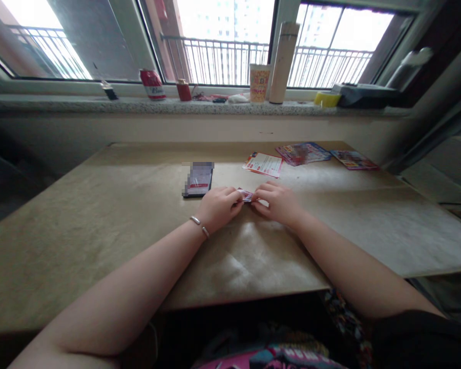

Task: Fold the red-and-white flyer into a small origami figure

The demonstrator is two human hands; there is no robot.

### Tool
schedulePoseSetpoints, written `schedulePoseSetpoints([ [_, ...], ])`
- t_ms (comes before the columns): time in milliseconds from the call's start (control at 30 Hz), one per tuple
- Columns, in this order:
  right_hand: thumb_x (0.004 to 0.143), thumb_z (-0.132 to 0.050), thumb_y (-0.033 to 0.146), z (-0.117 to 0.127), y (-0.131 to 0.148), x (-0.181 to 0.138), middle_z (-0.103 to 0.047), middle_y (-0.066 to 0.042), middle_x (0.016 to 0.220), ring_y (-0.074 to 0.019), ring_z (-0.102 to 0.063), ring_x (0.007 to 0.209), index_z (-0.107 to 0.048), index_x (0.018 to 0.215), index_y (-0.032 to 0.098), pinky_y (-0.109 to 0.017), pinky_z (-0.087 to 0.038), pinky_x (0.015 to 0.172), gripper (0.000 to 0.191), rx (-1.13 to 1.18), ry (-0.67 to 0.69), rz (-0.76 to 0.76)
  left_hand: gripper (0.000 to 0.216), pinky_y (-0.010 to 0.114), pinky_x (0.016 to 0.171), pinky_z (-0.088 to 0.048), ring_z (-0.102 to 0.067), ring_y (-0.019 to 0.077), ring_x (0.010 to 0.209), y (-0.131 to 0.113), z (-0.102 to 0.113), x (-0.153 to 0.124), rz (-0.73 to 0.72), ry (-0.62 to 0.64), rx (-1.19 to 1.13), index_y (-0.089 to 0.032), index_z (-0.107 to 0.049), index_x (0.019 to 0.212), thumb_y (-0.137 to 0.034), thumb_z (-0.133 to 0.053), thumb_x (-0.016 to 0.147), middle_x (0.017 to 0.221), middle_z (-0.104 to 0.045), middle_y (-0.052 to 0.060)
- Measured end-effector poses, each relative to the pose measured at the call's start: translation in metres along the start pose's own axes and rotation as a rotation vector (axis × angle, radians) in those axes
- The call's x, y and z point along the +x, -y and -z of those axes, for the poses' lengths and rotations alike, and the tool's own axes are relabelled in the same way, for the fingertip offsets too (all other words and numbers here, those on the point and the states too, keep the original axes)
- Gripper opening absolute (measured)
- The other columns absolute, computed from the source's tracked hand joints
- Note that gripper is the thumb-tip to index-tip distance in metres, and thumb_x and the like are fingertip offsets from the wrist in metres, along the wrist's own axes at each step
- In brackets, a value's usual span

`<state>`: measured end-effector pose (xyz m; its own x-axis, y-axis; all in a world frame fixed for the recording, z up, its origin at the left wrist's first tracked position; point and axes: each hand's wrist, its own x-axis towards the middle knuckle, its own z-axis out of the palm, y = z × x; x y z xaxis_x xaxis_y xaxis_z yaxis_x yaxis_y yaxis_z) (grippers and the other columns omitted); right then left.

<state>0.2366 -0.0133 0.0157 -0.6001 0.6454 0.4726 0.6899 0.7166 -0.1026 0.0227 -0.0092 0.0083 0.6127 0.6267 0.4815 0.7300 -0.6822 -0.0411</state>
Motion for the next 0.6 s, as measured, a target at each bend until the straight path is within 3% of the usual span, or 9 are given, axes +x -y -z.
schedulePoseSetpoints([
  [333, 0.082, -0.054, 0.024, -0.012, 0.016, 0.004, -0.066, -0.006, 0.089, -0.0202, -0.055, 0.086, -0.063, 0.086, 0.021, -0.03, -0.035, 0.063, 0.01, -0.142, 0.047, -0.049, 0.011, 0.032, 0.077, -0.042, -0.061, 0.0183, 0.08, -0.005, -0.002, 0.004, -0.064, 0.022, -0.009, -0.018, -0.06, 0.08, -0.023, -0.053, 0.086, 0.085, -0.068, 0.004],
  [600, 0.08, -0.054, 0.023, -0.007, 0.005, 0.001, -0.064, -0.005, 0.085, -0.0192, -0.054, 0.083, -0.061, 0.08, 0.021, -0.029, -0.034, 0.064, 0.008, -0.091, 0.054, -0.033, 0.01, 0.032, 0.076, -0.041, -0.06, 0.0178, 0.077, -0.002, 0.001, 0.002, -0.067, 0.036, -0.018, -0.019, -0.062, 0.079, -0.022, -0.055, 0.085, 0.083, -0.068, 0.004],
])
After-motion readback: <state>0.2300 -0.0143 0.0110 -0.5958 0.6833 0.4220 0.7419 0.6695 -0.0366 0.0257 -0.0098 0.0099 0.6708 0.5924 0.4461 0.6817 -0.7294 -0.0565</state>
